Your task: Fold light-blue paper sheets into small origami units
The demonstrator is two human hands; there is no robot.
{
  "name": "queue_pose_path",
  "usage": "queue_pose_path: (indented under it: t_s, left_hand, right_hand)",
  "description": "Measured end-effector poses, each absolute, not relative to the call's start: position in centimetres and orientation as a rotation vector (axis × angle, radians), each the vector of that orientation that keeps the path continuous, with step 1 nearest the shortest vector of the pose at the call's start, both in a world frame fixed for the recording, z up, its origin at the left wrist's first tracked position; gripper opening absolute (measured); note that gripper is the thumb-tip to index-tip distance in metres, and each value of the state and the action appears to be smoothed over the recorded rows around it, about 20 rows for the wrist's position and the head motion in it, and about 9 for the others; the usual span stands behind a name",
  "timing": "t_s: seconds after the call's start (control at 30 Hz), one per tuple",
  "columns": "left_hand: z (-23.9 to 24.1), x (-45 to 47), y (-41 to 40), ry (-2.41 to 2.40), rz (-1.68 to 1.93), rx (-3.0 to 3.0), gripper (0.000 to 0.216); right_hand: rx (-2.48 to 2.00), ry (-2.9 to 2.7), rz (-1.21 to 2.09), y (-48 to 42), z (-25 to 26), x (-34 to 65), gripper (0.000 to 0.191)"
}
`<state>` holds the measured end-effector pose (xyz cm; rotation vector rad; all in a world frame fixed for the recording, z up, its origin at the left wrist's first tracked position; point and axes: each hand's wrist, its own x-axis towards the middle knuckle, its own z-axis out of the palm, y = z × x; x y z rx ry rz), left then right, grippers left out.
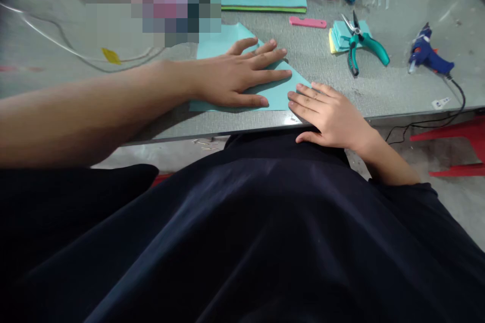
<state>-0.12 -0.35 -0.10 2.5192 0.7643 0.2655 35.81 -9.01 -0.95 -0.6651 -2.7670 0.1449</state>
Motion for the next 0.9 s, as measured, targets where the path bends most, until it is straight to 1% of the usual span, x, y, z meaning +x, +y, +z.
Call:
queue_pose_path:
  t_s: [0.1, 0.2, 0.27, 0.37, 0.43, 0.5, 0.53, 0.57, 0.63, 0.7, 0.8, 0.83, 0.9]
  left_hand:
    - [0.0, 0.0, -0.3, 0.817, 0.248, 2.434, 0.108]
    - [0.4, 0.1, -0.2, 0.836, 0.171, 2.419, 0.119]
    - [0.9, 0.2, -0.3, 0.920, 0.226, 2.343, 0.121]
    - [1.1, 0.0, 0.0, 1.096, 0.376, 2.183, 0.102]
    - [1.0, -0.2, 0.4, 1.143, 0.422, 2.167, 0.098]
    - [0.8, -0.5, 0.7, 1.154, 0.454, 2.170, 0.105]
    - [0.7, -0.6, 0.8, 1.165, 0.485, 2.149, 0.107]
    - [0.7, -0.5, 0.8, 1.180, 0.519, 2.116, 0.107]
    - [0.8, -0.3, 0.6, 1.216, 0.595, 2.038, 0.100]
    - [1.2, 0.1, 0.3, 1.250, 0.663, 1.972, 0.089]
    - [1.5, 0.4, -0.1, 1.285, 0.698, 1.945, 0.080]
    - [1.4, 0.4, -0.1, 1.285, 0.685, 1.962, 0.082]
    - [1.1, 0.1, 0.1, 1.264, 0.640, 2.022, 0.094]
  right_hand:
    - [-0.720, -2.758, 0.183, -9.1, -1.2, 35.7, 0.089]
    - [-0.744, -2.756, 0.183, -9.3, -1.0, 35.5, 0.088]
    - [-0.758, -2.758, 0.180, -9.5, -0.9, 35.4, 0.089]
    - [-0.763, -2.774, 0.178, -9.6, -0.5, 35.3, 0.093]
    - [-0.749, -2.798, 0.176, -9.6, 0.0, 35.3, 0.093]
    - [-0.720, -2.830, 0.177, -9.4, 0.6, 35.4, 0.088]
    - [-0.705, -2.849, 0.180, -9.2, 1.0, 35.3, 0.081]
    - [-0.693, -2.869, 0.185, -8.9, 1.4, 35.2, 0.073]
    - [-0.673, -2.916, 0.199, -8.0, 2.1, 34.8, 0.060]
    - [-0.668, -2.960, 0.208, -6.5, 2.5, 33.9, 0.058]
    - [-0.678, -2.994, 0.198, -3.1, 2.0, 32.0, 0.065]
    - [-0.675, -3.000, 0.200, -1.6, 1.6, 31.3, 0.066]
    - [-0.683, -2.940, 0.239, 1.7, 0.4, 29.7, 0.056]
